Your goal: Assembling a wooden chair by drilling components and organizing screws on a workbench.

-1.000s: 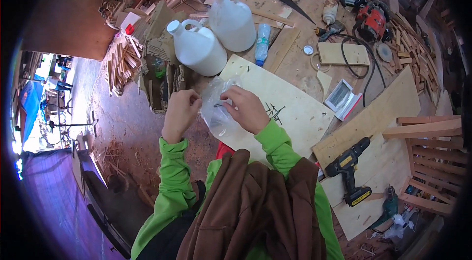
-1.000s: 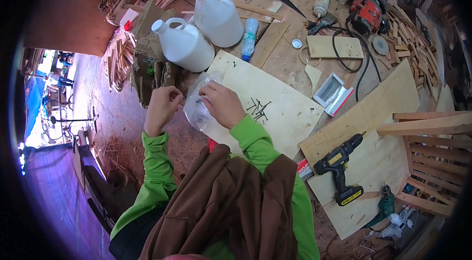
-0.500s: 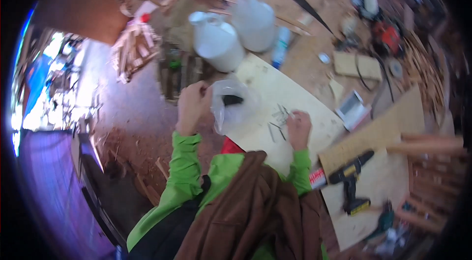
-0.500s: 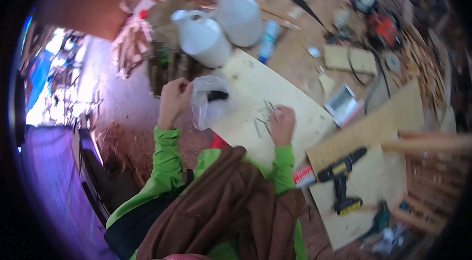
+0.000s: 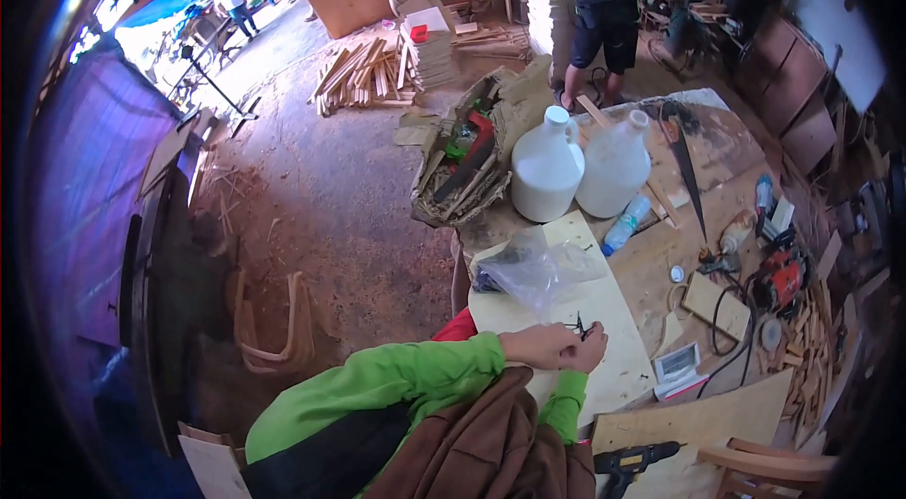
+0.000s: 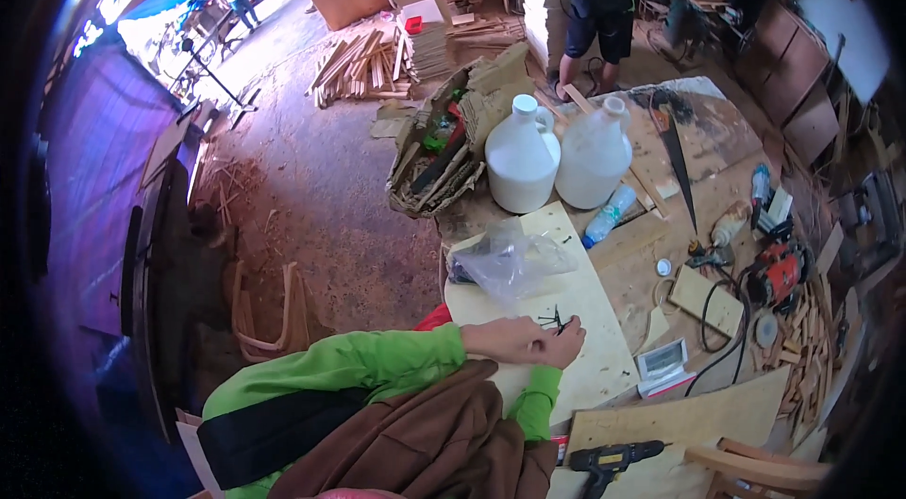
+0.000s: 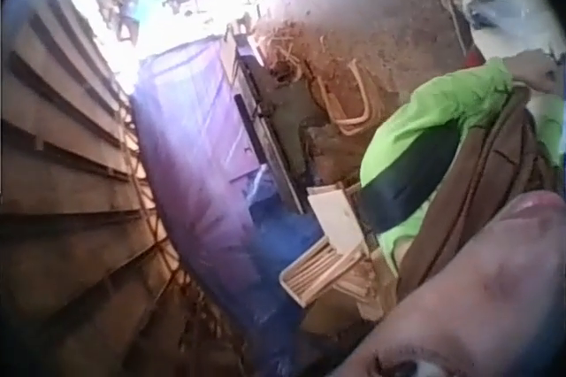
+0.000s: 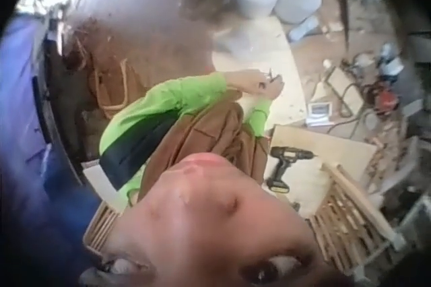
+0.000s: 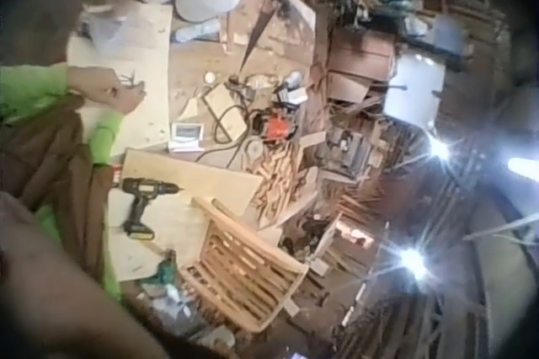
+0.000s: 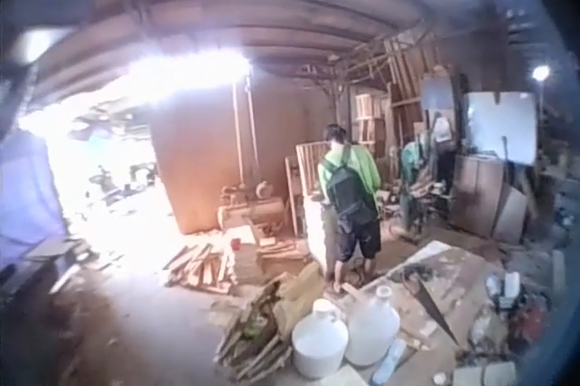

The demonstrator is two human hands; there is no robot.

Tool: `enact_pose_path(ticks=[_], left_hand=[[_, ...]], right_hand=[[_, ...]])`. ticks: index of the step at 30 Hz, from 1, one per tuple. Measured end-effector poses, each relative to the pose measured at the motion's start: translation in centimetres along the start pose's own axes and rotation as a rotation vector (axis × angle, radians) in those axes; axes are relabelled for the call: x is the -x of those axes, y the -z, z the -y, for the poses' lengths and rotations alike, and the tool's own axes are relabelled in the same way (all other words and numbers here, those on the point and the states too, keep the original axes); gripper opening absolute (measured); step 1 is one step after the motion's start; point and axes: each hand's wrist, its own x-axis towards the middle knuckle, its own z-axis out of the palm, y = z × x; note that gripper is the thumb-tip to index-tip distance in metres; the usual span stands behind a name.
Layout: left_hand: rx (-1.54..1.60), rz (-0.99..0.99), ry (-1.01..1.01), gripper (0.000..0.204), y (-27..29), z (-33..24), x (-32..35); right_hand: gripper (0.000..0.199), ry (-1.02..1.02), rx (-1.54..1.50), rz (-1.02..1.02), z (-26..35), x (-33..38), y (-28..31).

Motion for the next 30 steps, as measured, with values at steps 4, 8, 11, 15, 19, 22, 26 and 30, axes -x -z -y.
enact_pose_path(ticks=[4, 8, 11, 15, 19, 22, 26, 30], left_hand=[[-0.146, -0.338, 0.162, 0.025, -4.0, 8.1, -4.6], [-0.389, -0.492, 0.071, 0.027, -5.6, 9.1, -6.6], [-0.474, -0.537, 0.034, 0.031, -6.3, 9.9, -6.1], [-0.536, -0.506, 0.057, 0.034, -6.4, 10.0, -5.6], [-0.485, -0.481, 0.108, 0.034, -5.7, 10.3, -6.2], [-0.430, -0.482, 0.171, 0.032, -5.7, 10.1, -6.3], [-0.366, -0.505, 0.095, 0.023, -6.8, 10.1, -6.8], [-0.150, -0.711, -0.025, 0.022, -10.2, 15.7, -7.7]], right_hand=[[0.022, 0.134, 0.122, -0.008, 0.9, 0.0, 0.6], [0.024, 0.186, 0.169, 0.031, 0.2, -0.7, 0.8], [0.021, 0.193, 0.115, 0.040, -0.2, -0.3, 1.4], [0.015, -0.040, -0.223, 0.049, -0.1, 0.8, 3.4], [0.019, -0.084, -0.534, 0.053, 1.2, 1.2, 6.2], [0.024, -0.068, -0.826, 0.092, 4.8, 1.3, 8.3], [0.022, 0.015, -0.960, 0.061, 10.0, 1.6, 12.2], [0.019, 0.514, -0.681, -0.079, 16.4, 0.9, 13.3]])
